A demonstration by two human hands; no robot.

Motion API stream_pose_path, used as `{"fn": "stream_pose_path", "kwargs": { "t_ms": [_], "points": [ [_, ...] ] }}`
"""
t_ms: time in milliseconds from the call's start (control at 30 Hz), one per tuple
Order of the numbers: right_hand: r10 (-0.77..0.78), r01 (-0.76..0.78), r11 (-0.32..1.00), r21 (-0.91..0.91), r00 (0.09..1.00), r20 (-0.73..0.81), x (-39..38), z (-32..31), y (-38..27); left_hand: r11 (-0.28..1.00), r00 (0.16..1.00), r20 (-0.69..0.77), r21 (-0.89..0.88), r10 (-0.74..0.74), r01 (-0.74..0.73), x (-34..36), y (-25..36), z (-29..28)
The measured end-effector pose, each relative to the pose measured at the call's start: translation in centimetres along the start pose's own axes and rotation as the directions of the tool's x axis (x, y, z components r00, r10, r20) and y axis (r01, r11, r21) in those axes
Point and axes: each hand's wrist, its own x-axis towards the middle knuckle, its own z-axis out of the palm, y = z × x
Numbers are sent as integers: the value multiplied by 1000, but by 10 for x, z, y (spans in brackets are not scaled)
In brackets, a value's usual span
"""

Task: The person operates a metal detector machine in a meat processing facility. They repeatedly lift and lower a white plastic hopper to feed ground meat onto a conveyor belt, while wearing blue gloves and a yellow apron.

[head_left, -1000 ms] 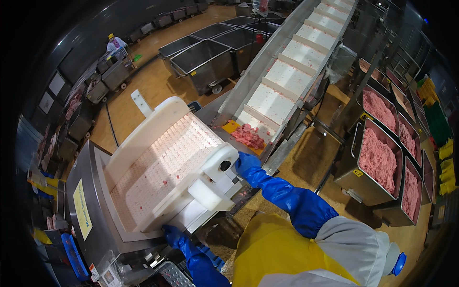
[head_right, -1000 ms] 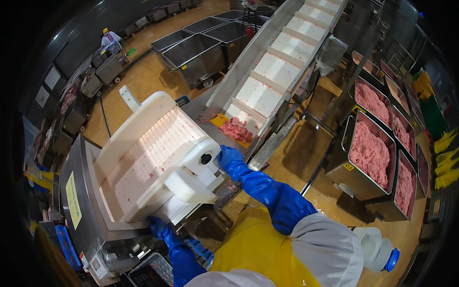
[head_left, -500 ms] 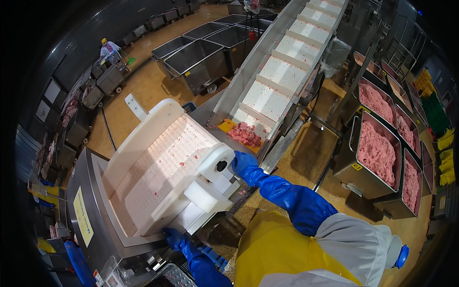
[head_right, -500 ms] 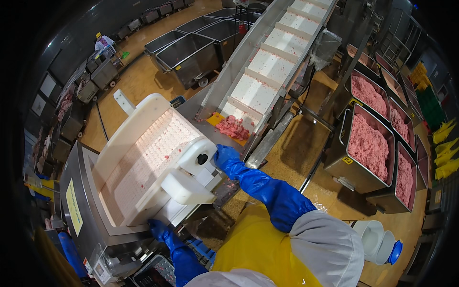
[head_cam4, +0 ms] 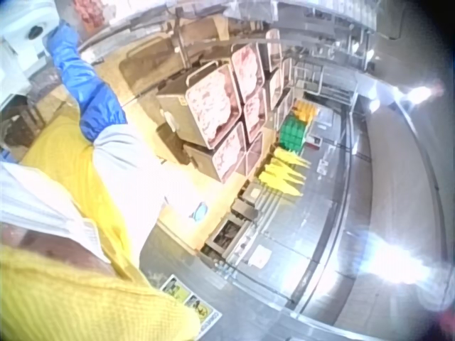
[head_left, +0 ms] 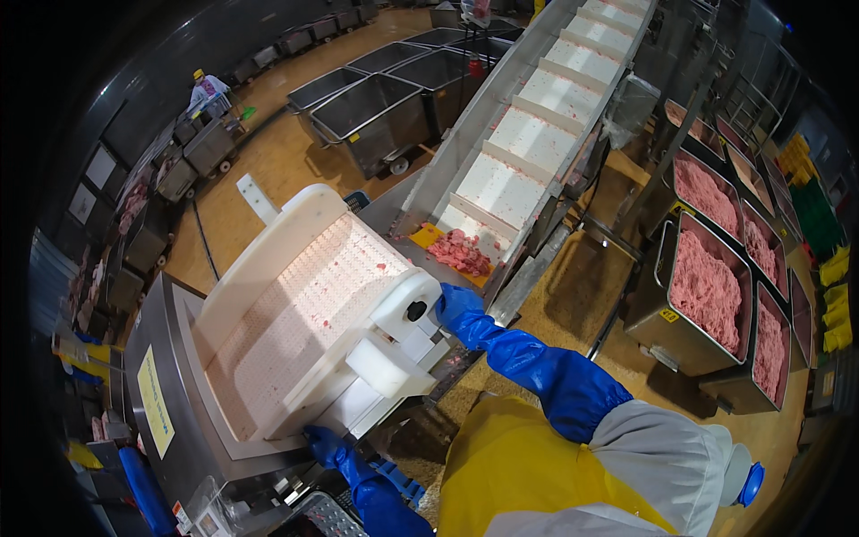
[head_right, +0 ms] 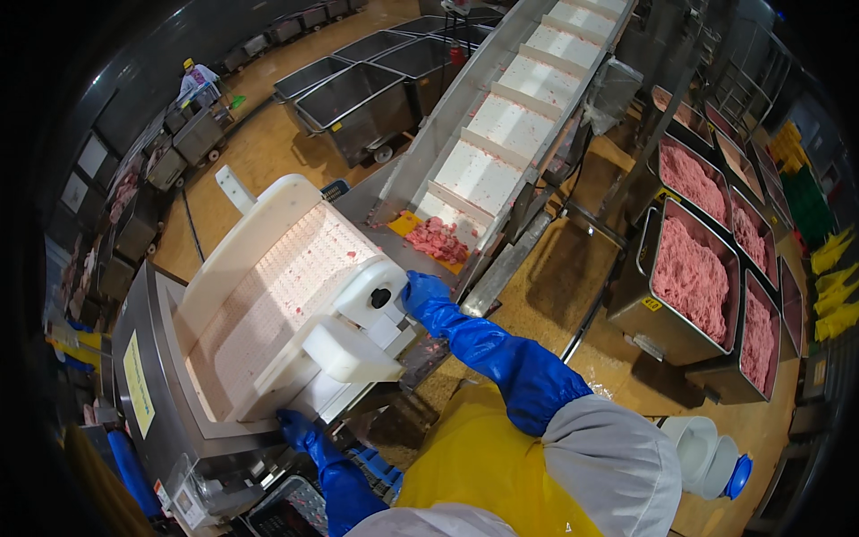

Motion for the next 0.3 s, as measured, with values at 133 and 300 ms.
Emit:
{"fn": "stream_pose_path", "kwargs": {
  "t_ms": [133,300],
  "points": [
    [-26,26,1000,7,999,-47,2,10,13,1000,1000,2,1,24,-24,4,-4,10],
    [9,-9,1000,-2,999,36,2,11,7,1000,1000,25,8,-9,9,5,-5,6]
  ]
}}
